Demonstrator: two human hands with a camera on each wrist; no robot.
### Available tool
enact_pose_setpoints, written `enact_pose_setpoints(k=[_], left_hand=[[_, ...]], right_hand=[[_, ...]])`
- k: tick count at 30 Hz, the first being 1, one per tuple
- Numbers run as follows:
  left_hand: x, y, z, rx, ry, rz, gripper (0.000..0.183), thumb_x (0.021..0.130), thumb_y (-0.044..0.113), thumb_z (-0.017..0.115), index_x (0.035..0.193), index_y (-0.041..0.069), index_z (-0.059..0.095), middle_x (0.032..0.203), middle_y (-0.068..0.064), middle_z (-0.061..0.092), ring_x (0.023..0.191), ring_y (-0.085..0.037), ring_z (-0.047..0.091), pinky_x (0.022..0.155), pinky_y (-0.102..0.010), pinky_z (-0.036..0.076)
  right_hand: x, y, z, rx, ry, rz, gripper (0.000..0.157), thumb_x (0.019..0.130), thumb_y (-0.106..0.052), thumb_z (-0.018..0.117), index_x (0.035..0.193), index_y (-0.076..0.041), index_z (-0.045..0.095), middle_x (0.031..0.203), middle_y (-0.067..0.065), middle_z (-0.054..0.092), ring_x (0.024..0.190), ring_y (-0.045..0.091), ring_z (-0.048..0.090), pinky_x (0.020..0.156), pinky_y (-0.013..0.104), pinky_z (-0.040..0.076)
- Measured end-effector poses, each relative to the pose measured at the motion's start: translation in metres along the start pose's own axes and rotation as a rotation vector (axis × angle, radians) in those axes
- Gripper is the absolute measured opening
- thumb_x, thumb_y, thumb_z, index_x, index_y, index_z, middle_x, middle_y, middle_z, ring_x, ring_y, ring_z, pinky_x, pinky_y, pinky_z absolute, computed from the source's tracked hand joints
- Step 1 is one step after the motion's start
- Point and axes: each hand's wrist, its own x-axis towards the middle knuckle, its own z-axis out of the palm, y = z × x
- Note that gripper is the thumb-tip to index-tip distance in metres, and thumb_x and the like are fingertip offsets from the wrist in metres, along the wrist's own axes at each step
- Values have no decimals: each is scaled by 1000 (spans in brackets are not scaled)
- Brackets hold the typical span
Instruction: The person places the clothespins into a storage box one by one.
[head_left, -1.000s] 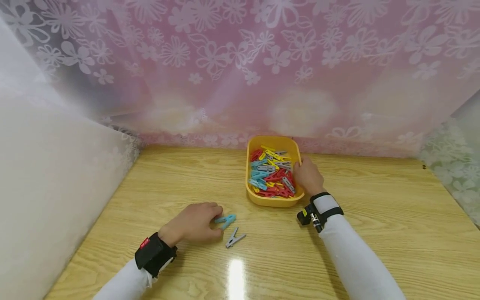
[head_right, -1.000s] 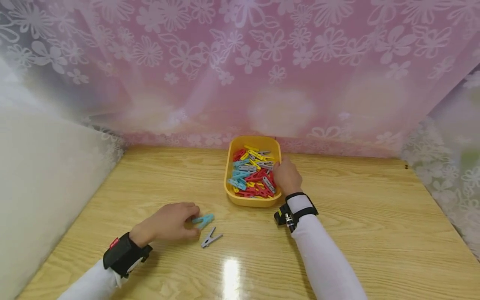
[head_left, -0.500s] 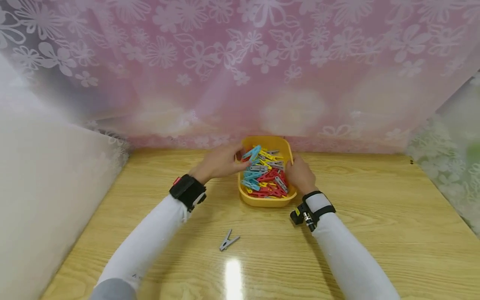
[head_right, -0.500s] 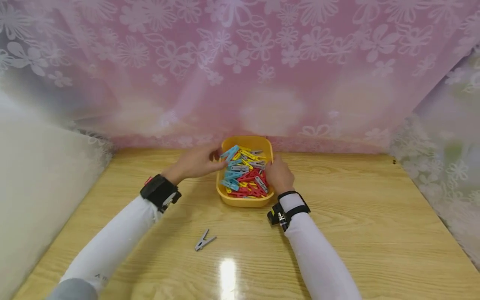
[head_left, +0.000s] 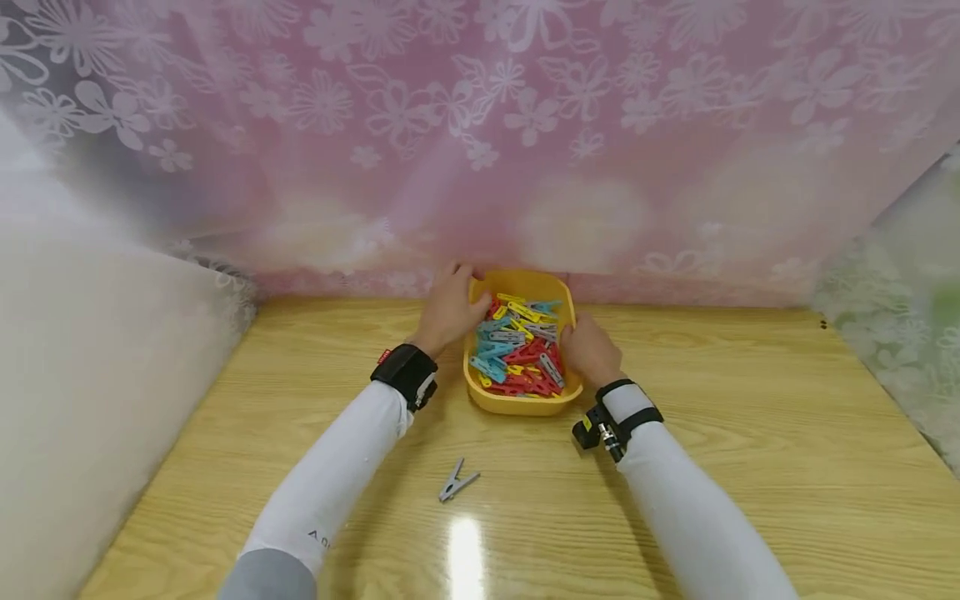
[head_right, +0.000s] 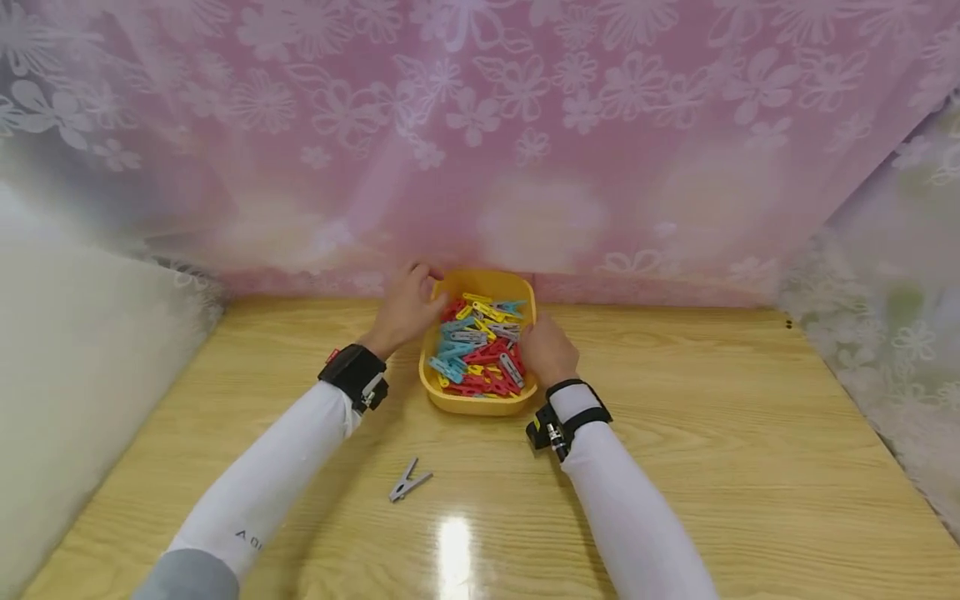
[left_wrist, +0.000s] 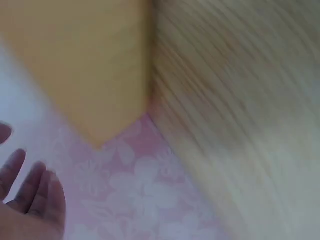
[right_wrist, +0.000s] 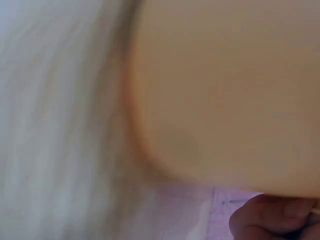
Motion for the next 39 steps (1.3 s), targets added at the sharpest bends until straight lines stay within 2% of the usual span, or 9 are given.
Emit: enact_pose_setpoints(k=[4, 8, 11, 15, 21, 24, 29, 34, 39], left_hand=[[-5, -3, -8, -52, 62, -29, 23, 91, 22, 55, 106, 6, 63, 106, -8, 59, 98, -23, 54, 83, -37, 45], [-15, -4, -14, -23, -14, -5, 14, 91, 19, 57, 99, 8, 62, 94, -4, 59, 84, -19, 54, 72, -32, 46], [-28, -3, -19, 36, -115, 40, 9, 91, 20, 57, 94, 11, 59, 84, -1, 59, 73, -16, 53, 63, -29, 44], [-60, 1, -30, 131, -267, 40, 8, 89, 24, 59, 86, 17, 57, 73, 4, 56, 63, -14, 50, 56, -29, 40], [-109, 14, -37, 222, -566, 63, 23, 87, 43, 63, 74, 24, 58, 65, 9, 54, 57, -9, 49, 52, -28, 37], [-127, 18, -33, 267, -659, 44, 31, 83, 53, 64, 70, 26, 58, 63, 10, 53, 56, -9, 49, 51, -28, 38], [-145, 23, -27, 331, -709, 15, 39, 77, 62, 66, 64, 26, 56, 60, 11, 52, 55, -9, 50, 54, -29, 39], [-157, 26, -22, 351, -700, 66, 39, 80, 53, 67, 59, 22, 52, 55, 8, 48, 50, -9, 47, 50, -28, 36], [-159, 25, -24, 349, -690, 78, 37, 83, 46, 66, 62, 21, 50, 56, 7, 45, 51, -10, 46, 51, -28, 33]], right_hand=[[0, 1, -6, -34, -13, -2, 41, 100, -25, 34, 131, 0, 44, 110, 18, 59, 89, 29, 59, 65, 40, 49], [1, 7, -12, -45, -14, 14, 42, 101, -25, 33, 131, 2, 43, 110, 19, 58, 88, 29, 59, 63, 38, 49], [2, 11, -16, -37, -7, 20, 42, 101, -24, 34, 132, 2, 43, 111, 19, 58, 88, 30, 58, 63, 37, 48], [4, 15, -22, -50, -8, 17, 42, 100, -25, 35, 132, 1, 42, 112, 19, 57, 87, 30, 57, 62, 37, 47], [6, 15, -29, -107, 15, 4, 43, 100, -26, 35, 134, 0, 41, 111, 20, 58, 87, 31, 57, 65, 42, 45], [7, 13, -28, -114, 8, 0, 42, 100, -25, 35, 135, -2, 42, 113, 20, 59, 91, 32, 58, 71, 47, 45], [6, 9, -24, -123, 1, -13, 44, 100, -24, 36, 137, -1, 40, 115, 21, 58, 94, 34, 58, 73, 49, 46], [4, 6, -18, -114, -5, -11, 46, 99, -25, 35, 139, -1, 38, 113, 21, 59, 88, 32, 59, 63, 41, 45], [2, 4, -13, -105, -11, -13, 45, 99, -25, 35, 138, -2, 40, 111, 20, 60, 86, 31, 59, 62, 40, 44]])
